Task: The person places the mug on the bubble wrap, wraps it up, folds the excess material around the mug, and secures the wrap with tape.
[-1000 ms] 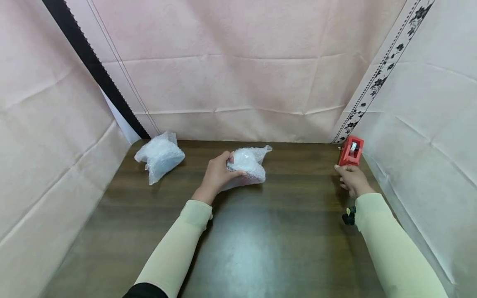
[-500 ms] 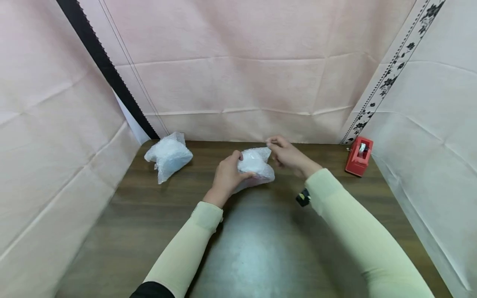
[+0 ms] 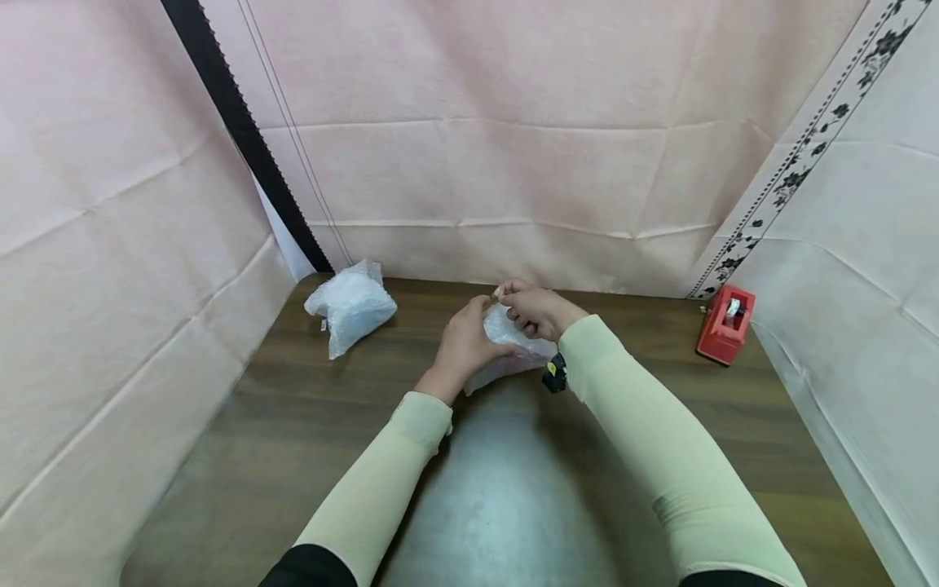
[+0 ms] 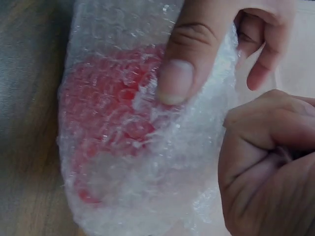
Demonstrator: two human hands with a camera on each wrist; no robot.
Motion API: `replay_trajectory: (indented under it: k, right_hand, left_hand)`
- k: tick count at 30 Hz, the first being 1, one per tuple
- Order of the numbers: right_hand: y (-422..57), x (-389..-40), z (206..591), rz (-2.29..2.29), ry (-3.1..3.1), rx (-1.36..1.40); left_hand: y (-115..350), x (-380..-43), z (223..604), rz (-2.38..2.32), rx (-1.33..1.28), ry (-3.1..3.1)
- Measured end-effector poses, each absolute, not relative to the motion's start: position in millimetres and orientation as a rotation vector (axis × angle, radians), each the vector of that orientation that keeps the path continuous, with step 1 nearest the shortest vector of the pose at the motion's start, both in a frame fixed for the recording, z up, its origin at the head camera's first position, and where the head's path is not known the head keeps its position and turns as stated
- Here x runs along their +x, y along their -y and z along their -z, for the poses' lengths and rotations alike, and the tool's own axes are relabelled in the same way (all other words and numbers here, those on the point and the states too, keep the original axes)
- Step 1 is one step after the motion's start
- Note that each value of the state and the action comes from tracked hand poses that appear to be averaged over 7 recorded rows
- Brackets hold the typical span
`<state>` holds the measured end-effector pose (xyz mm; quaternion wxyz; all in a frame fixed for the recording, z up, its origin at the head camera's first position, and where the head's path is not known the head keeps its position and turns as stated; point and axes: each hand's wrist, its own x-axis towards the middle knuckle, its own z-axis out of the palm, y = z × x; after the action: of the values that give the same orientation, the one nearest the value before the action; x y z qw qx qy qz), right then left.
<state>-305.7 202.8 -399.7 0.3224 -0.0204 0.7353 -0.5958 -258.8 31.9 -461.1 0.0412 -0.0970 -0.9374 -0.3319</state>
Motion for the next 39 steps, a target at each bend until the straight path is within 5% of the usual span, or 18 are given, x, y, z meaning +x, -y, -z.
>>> replay_trajectory:
  k: [39]
  right_hand:
    - [-200.5,-294.9,389.1,1.455,-2.03,-0.035]
  left_hand:
    - [-31.2,-270.2,466.1,1.171,-0.295,2.85]
